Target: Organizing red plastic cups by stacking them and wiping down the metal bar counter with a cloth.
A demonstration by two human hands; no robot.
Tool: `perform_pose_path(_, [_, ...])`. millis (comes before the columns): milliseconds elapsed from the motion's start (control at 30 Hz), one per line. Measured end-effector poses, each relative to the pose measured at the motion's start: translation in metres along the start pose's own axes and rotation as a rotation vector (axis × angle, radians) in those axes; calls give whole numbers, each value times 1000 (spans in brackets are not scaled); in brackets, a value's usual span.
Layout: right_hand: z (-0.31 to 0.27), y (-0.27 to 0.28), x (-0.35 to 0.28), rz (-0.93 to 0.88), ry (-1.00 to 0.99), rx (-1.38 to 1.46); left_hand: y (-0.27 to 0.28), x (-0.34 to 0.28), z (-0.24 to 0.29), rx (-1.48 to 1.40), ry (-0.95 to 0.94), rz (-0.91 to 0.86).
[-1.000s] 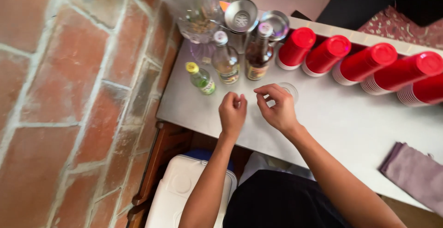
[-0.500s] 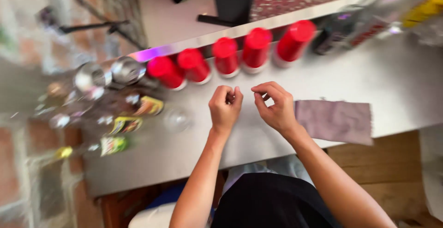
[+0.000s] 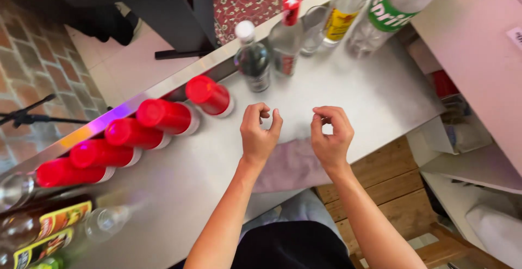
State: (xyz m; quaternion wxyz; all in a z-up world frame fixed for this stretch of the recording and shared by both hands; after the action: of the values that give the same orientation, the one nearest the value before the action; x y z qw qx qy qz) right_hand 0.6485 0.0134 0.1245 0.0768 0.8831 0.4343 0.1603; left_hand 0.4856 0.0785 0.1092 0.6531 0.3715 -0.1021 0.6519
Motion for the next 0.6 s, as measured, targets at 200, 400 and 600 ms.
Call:
perform_pose_path(200, [70, 51, 78, 153, -77, -75, -93, 31, -1, -79, -9, -108])
perform_pose_path(400, [135, 65, 153, 210, -239, -151, -189, 56, -24, -154, 121, -278])
perform_pose_path(600, [165, 55, 217, 144, -374, -48, -250, 63, -46, -170, 227, -355])
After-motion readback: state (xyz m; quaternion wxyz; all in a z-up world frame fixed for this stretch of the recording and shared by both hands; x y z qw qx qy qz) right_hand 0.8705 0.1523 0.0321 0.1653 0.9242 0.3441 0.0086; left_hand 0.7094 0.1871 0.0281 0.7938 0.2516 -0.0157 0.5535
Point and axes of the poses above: each hand's wrist, its own x-axis towards the middle knuckle, its own y-axis out of the back of the hand, z = x × y, the point moved 3 cm from there along x, towards the middle knuckle, and after that the axes turned 15 degrees about -y, right-handed, at the moved point
